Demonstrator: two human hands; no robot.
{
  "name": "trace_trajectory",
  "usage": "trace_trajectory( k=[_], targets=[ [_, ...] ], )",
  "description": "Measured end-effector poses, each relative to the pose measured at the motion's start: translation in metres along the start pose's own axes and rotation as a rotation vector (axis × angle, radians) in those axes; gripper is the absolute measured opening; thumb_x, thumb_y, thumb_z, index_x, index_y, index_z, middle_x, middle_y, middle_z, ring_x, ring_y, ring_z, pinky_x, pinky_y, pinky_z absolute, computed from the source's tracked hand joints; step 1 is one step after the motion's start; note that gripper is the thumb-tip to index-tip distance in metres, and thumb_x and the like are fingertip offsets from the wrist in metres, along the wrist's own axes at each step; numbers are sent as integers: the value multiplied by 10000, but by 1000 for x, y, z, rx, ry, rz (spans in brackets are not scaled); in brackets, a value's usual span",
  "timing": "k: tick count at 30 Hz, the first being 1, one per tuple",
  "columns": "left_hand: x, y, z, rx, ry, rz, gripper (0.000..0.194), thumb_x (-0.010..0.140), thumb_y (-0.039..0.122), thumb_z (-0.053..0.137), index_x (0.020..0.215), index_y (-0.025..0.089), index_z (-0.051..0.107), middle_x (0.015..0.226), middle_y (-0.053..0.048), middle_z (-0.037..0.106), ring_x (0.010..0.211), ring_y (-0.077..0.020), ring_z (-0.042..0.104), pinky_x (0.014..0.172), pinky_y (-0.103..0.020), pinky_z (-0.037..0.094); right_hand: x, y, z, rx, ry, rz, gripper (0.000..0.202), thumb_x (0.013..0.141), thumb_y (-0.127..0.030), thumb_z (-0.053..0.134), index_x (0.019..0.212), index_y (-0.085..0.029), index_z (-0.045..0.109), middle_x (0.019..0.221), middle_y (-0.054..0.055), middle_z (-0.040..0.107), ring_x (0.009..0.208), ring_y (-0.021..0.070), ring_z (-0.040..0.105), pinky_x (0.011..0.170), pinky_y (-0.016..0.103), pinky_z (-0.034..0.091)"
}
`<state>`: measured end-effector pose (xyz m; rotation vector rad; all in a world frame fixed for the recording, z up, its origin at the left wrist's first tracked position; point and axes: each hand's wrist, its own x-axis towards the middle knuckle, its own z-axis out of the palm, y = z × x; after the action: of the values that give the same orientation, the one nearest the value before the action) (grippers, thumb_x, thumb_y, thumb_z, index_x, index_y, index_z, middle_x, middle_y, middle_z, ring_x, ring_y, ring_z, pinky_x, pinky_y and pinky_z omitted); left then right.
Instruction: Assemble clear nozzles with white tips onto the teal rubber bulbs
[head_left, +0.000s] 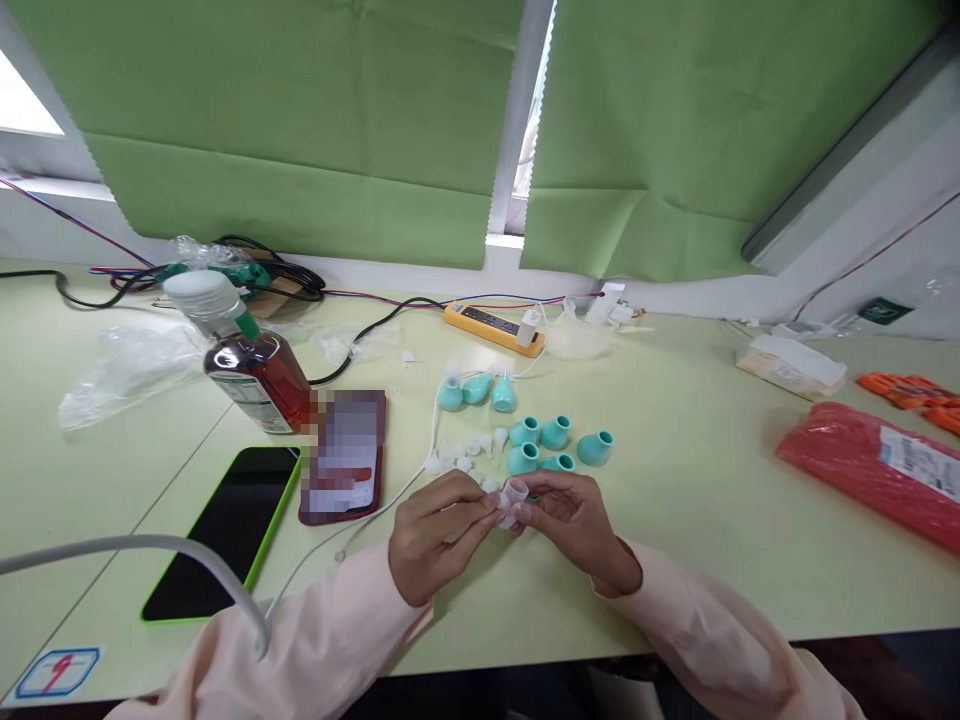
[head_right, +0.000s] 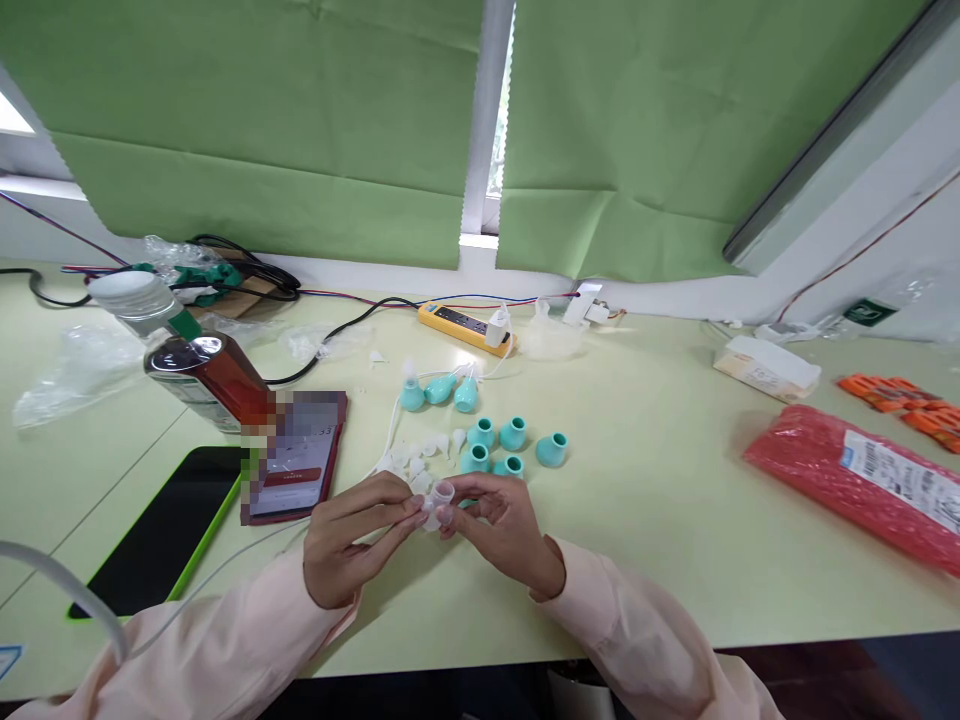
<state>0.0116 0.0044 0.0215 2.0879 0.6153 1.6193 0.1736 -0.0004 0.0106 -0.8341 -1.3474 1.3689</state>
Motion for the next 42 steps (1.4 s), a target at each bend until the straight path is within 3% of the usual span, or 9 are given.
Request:
trace_trajectory(
  k=[5, 8, 16, 22, 27, 35, 42],
  targets=[
    [5, 2, -4, -124, -36, -268, 109, 687, 79, 564, 731, 140, 644, 629, -54, 605, 577, -122, 541, 516, -249, 447, 0, -2, -2, -92, -10, -60, 201, 662, -140, 608, 850, -210, 625, 757, 19, 614, 647, 128, 571, 532, 253, 539],
    [6, 2, -4, -111, -44, -349, 88, 693, 127, 566, 699, 139, 652, 615, -55, 610, 561, -122, 540, 516, -247, 447, 0, -4, -4, -192, -3, -103, 205, 672, -140, 599, 864, -210, 615, 786, 27, 630, 686, 142, 585, 565, 260, 537],
    [7, 1, -5, -28, -90, -362, 116, 706, 161, 551, 698, 144, 666, 614, -53, 615, 558, -118, 542, 522, -234, 447, 1, -10, -2, -564, -1, -340, 243, 689, -135, 570, 918, -216, 583, 778, 26, 643, 734, 156, 599, 591, 252, 526],
    [8, 1, -6, 77, -179, -470, 138, 706, 173, 538, 651, 148, 662, 559, -32, 612, 496, -103, 520, 482, -212, 432, 1, -6, -4, -856, -3, -589, 370, 705, -115, 545, 1048, -250, 518, 850, 21, 641, 743, 146, 590, 654, 270, 491],
    [8, 3, -6, 76, -210, -458, 125, 676, 132, 521, 594, 127, 615, 511, -9, 560, 468, -87, 481, 481, -205, 410, 0, -5, -6, -887, -35, -617, 406, 701, -93, 541, 1071, -254, 494, 861, 24, 637, 764, 146, 584, 667, 269, 483],
    [4, 2, -2, 50, -103, -451, 102, 595, 71, 515, 512, 125, 540, 454, 23, 476, 432, -70, 425, 451, -199, 377, -1, -3, -3, -961, -39, -678, 424, 724, -111, 518, 1123, -237, 446, 890, 37, 632, 768, 150, 586, 664, 274, 485],
    [10, 2, -6, 18, -54, -540, 88, 571, 77, 511, 500, 121, 537, 456, 17, 492, 426, -69, 421, 421, -188, 379, -1, 3, -7, -1147, 75, -816, 510, 717, -100, 533, 1190, -215, 381, 935, 65, 624, 799, 175, 584, 665, 297, 484]
  ],
)
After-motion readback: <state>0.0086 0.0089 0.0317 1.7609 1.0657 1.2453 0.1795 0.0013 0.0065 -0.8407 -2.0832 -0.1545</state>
